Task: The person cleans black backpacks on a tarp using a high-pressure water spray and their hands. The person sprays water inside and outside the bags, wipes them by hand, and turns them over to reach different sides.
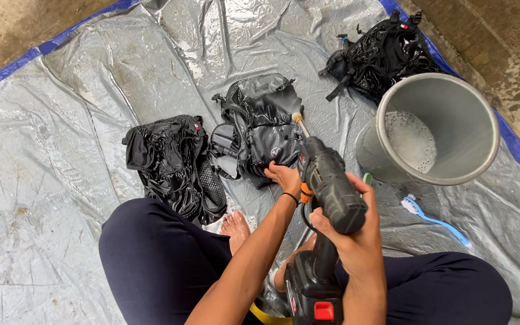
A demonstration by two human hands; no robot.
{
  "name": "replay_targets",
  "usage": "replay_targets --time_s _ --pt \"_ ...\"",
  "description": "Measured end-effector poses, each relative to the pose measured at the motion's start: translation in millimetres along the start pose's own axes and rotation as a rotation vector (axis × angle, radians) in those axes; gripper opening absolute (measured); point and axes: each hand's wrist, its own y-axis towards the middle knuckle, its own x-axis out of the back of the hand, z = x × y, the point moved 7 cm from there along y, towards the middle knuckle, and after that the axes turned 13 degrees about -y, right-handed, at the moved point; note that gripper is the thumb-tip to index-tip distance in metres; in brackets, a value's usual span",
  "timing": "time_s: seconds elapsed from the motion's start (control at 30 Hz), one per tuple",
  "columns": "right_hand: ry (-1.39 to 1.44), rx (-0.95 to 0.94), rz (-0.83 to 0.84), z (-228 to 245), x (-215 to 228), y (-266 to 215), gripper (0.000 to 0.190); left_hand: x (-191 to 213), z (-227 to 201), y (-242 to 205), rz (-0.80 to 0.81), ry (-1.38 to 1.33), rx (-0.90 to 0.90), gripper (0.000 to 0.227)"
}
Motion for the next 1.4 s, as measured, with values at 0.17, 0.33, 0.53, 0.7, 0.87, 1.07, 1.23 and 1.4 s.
replay_targets --time_s 0.17,0.33,0.53,0.7,0.87,1.07,1.23,1.4 --pt "-0.04 -0.098 -0.016 -4 -3 1 0.091 54 -93 -32 -0.412 -0.69 0.561 0.049" --pt "0.021 0.025 0.046 9 -4 -3 0.092 30 -117 20 -0.042 -0.976 0.846 0.041" --pt "-0.06 0.033 0.107 17 3 -12 0.094 5 -117 63 0.326 -1.334 0.808 0.017" --pt "0.001 0.056 0.21 20 2 -18 0.1 2 -167 60 0.752 -1.342 0.785 0.041" --pt "-0.227 -0.131 0.315 16 -4 -30 0.105 36 -245 35 0.712 -0.404 0.516 0.089" --pt "-0.317 -0.121 0.317 15 -27 -31 0.106 38 -245 40 0.873 -0.256 0.354 0.106" --pt "-0.445 -0.121 0.389 16 -32 -33 0.106 56 -252 25 0.788 -0.045 0.44 0.107" --pt "-0.435 -0.095 0.359 20 -41 -29 0.1 59 -256 18 0.83 0.088 0.33 0.111"
